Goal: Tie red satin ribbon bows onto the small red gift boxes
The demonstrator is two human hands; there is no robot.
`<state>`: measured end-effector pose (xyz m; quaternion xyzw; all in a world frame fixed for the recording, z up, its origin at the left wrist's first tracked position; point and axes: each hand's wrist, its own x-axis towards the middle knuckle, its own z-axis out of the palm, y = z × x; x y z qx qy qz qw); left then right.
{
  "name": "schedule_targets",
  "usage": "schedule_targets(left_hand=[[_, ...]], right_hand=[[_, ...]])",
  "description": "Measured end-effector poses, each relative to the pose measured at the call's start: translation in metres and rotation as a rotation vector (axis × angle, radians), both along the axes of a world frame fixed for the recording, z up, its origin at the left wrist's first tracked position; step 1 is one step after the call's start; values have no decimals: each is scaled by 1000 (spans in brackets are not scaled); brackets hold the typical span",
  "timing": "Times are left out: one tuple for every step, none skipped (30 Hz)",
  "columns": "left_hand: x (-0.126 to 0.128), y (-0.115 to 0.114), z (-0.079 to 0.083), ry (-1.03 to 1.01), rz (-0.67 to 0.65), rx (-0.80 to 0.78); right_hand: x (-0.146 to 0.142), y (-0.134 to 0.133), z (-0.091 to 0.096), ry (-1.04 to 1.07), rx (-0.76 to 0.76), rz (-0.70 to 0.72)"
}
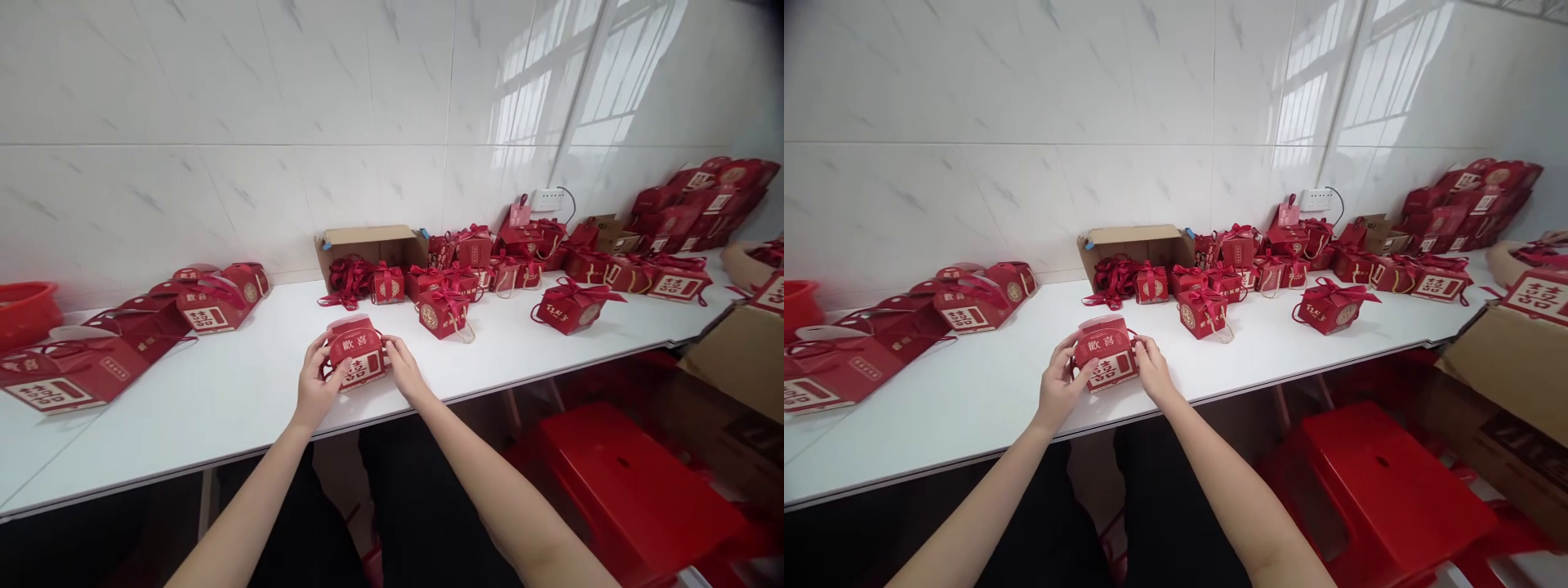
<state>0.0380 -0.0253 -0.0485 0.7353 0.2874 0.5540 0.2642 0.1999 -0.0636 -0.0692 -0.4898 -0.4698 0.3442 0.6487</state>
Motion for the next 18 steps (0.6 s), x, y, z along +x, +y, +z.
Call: schedule_targets(left_hand=[[0,-2,-2,-25,-2,-17],[-1,-3,-3,-50,-9,-41],[-2,-4,-3,-75,-18,-70],[-4,-4,-4,-97,-27,-98],[-6,-5,-4,-116,-34,-122],[-7,-5,-4,-127,-39,-139],[-8,-5,-4,-132,-41,-145],[-9,-4,-5,-131,-37,-140],[-9,-4,-5,-124,-29,-125],[-9,-4,-6,-111,-17,-99],[-9,-4,-7,-92,-4,-69],[-9,-4,-8,-71,7,-39],[-9,-4,-9,-52,16,-14],[-9,-4,-9,-36,22,5],[-8,-4,-10,-27,25,16],[-8,-4,-10,-23,26,21],[-8,-4,-11,-24,25,22],[-7,-4,-11,-21,24,26]], right_hand=[[1,2,-2,-1,-23,11],[2,3,-4,-3,-43,21],[2,5,-6,-6,-59,27],[3,7,-8,-10,-69,31],[3,8,-9,-14,-76,31],[3,9,-11,-18,-80,29],[4,10,-12,-21,-86,27],[4,11,-14,-23,-92,24],[5,12,-15,-25,-98,21],[5,13,-16,-26,-103,19],[6,13,-17,-26,-107,16],[6,14,-17,-24,-110,14],[7,14,-18,-22,-111,11],[7,15,-18,-20,-112,8],[7,15,-18,-19,-113,6],[7,15,-18,-21,-114,6],[7,15,-18,-25,-113,10],[6,14,-18,-29,-112,16]])
